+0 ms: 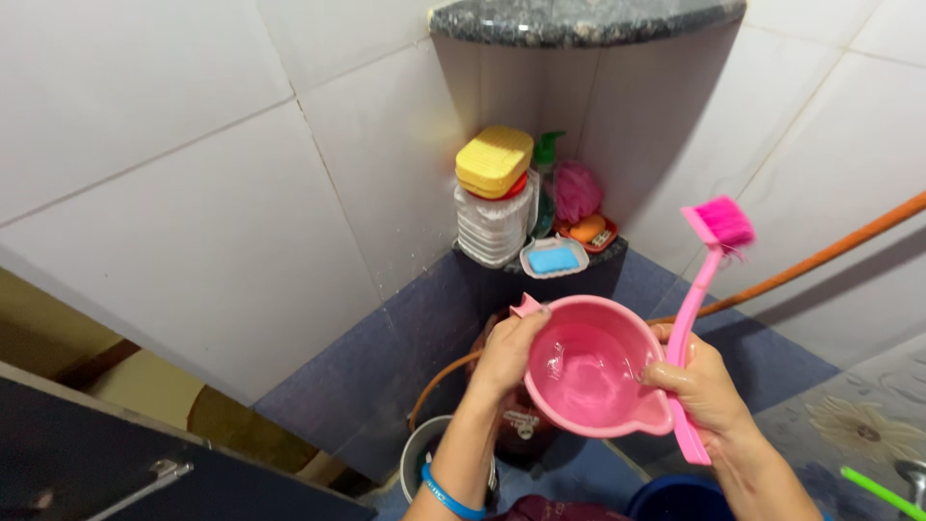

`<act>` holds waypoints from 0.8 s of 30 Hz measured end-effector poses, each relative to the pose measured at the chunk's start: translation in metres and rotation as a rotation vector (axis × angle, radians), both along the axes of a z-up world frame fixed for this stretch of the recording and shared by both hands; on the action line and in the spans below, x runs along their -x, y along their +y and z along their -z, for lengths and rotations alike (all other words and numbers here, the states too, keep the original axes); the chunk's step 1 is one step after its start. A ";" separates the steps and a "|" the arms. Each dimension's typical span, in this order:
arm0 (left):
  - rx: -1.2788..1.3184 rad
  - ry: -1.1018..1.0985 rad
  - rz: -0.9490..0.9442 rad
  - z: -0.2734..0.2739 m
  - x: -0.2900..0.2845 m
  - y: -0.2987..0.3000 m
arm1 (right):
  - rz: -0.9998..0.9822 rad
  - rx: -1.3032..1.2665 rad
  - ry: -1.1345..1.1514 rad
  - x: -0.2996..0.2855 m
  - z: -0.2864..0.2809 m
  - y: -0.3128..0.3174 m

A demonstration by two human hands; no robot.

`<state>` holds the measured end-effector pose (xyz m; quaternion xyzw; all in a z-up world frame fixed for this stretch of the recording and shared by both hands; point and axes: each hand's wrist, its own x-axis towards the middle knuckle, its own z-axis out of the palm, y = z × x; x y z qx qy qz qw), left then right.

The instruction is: The person cleans a bathroom shelf and wall by hand using a small brush and water from a pink mug.

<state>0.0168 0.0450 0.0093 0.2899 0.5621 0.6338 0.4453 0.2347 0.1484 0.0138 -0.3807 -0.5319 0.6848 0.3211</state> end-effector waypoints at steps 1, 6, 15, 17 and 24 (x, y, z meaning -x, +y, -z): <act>0.258 0.392 -0.001 -0.012 0.010 -0.004 | 0.010 -0.017 0.013 0.001 0.000 0.003; 0.438 0.939 -0.489 -0.063 0.063 -0.006 | 0.026 0.014 0.087 0.004 -0.007 0.019; 0.233 1.196 -0.557 -0.078 0.121 0.124 | -0.120 0.026 0.102 0.028 -0.024 0.045; 0.203 1.194 -0.558 -0.068 0.130 0.140 | -0.131 0.053 0.131 0.031 -0.021 0.049; -0.088 1.189 -0.757 -0.067 0.133 0.116 | -0.085 0.149 0.078 0.022 -0.012 0.063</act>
